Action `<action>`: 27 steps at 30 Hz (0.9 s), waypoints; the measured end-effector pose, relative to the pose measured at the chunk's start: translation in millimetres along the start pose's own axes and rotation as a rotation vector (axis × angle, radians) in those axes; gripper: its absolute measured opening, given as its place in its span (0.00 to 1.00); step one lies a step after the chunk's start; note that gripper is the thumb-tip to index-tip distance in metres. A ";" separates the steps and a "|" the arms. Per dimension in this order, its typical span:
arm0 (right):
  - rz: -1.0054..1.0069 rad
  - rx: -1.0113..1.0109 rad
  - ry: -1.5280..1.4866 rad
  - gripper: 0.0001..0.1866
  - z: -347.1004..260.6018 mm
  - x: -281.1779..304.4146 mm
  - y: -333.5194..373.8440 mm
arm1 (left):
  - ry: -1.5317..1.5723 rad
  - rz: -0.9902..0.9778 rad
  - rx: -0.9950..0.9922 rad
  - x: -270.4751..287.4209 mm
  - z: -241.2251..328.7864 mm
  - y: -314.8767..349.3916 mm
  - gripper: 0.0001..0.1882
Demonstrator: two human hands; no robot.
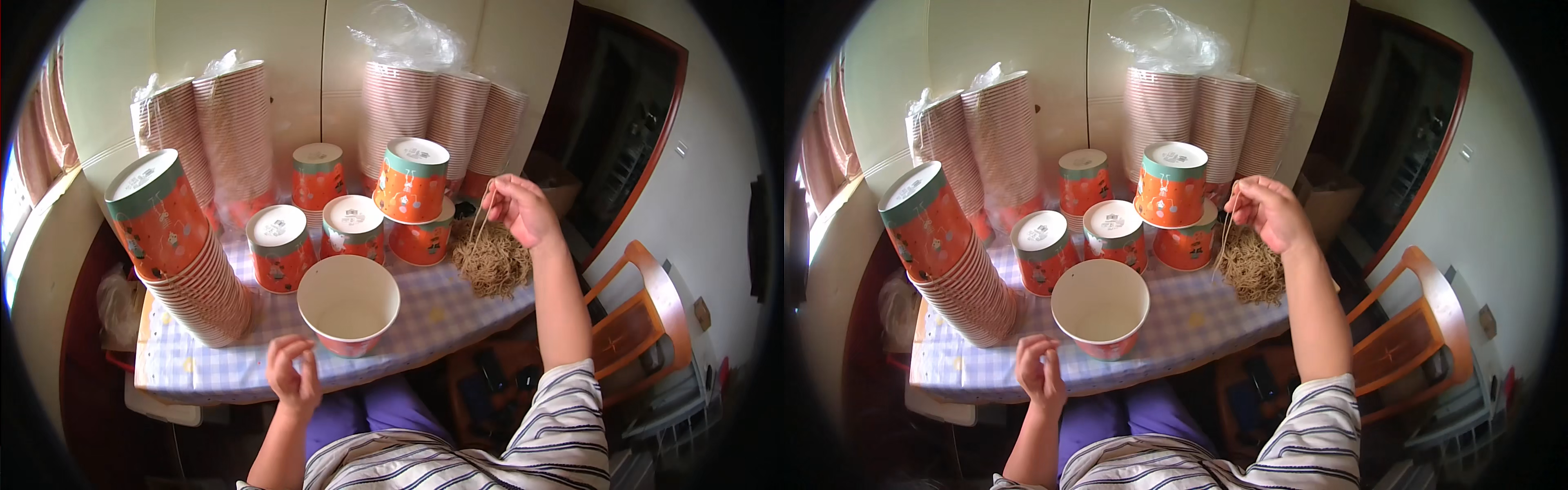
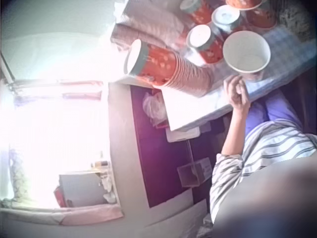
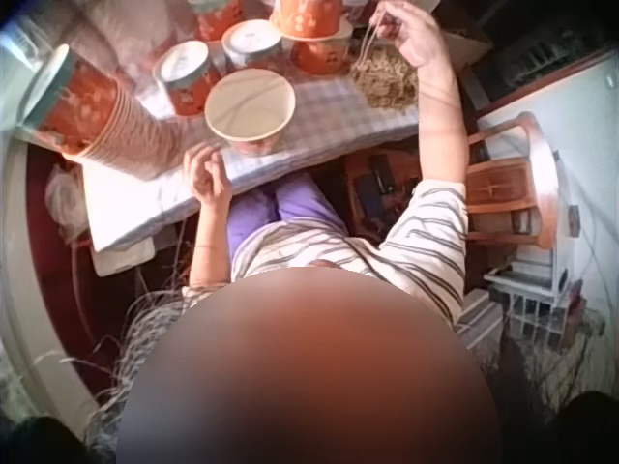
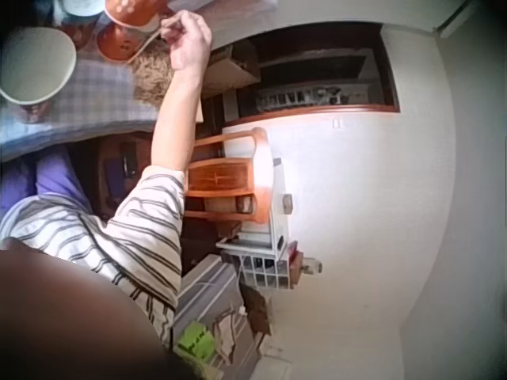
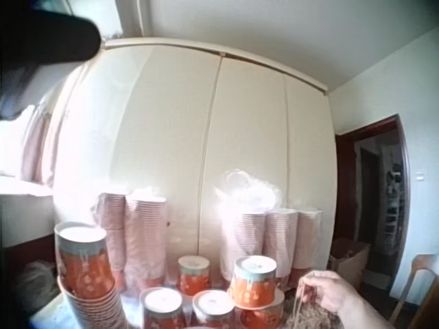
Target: Preparing and organizing paper buckets by securing them with rubber bands.
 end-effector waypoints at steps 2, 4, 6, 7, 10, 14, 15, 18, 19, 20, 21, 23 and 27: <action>-0.040 0.019 -0.090 0.08 5.2 -21.9 19.0 | 0.199 -0.081 0.026 -20.0 21.3 4.2 0.05; -0.082 0.040 -0.181 0.08 10.0 -44.8 37.7 | 0.302 -0.302 0.204 -55.5 22.9 15.3 0.08; -0.122 0.053 -0.230 0.09 15.5 -67.3 56.3 | 0.584 -0.410 0.693 -93.6 -5.6 51.6 0.19; -0.135 0.057 -0.240 0.09 18.3 -75.8 65.3 | 0.768 -0.386 0.944 -110.6 -18.8 71.6 0.22; -0.145 0.037 -0.287 0.09 25.9 -89.1 83.5 | 0.956 -0.426 1.149 -136.9 -35.0 92.0 0.25; -0.156 0.015 -0.363 0.09 38.3 -96.3 89.9 | 1.422 -0.399 1.235 -150.7 -32.9 99.5 0.22; -0.152 0.011 -0.365 0.09 41.0 -95.3 90.1 | 1.422 -0.399 1.241 -151.0 -33.1 100.2 0.22; -0.148 0.021 -0.367 0.09 45.8 -92.8 88.3 | 1.457 -0.420 1.299 -155.7 -29.0 104.2 0.19; -0.126 0.022 -0.371 0.09 46.8 -90.7 87.8 | 1.384 -0.435 1.308 -158.3 -29.8 106.6 0.18; -0.103 0.022 -0.373 0.08 47.9 -88.5 87.9 | 1.312 -0.450 1.314 -160.9 -30.8 109.5 0.17; -0.104 0.022 -0.373 0.08 49.4 -88.5 87.4 | 1.313 -0.449 1.315 -164.1 -31.0 110.4 0.17; -0.100 0.015 -0.391 0.09 52.3 -88.0 86.4 | 1.233 -0.402 1.330 -167.5 -39.5 113.6 0.17; -0.100 0.015 -0.396 0.09 53.1 -88.2 85.3 | 1.107 -0.378 1.248 -166.6 -47.2 105.8 0.15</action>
Point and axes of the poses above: each hand's wrist, its own y-axis away from the middle knuckle, its own x-axis out of the back of the hand, z = x × y, the point moved 9 cm from there along -y, towards the middle knuckle, and after that the axes turned 12 degrees about y, right-handed, at the moved point
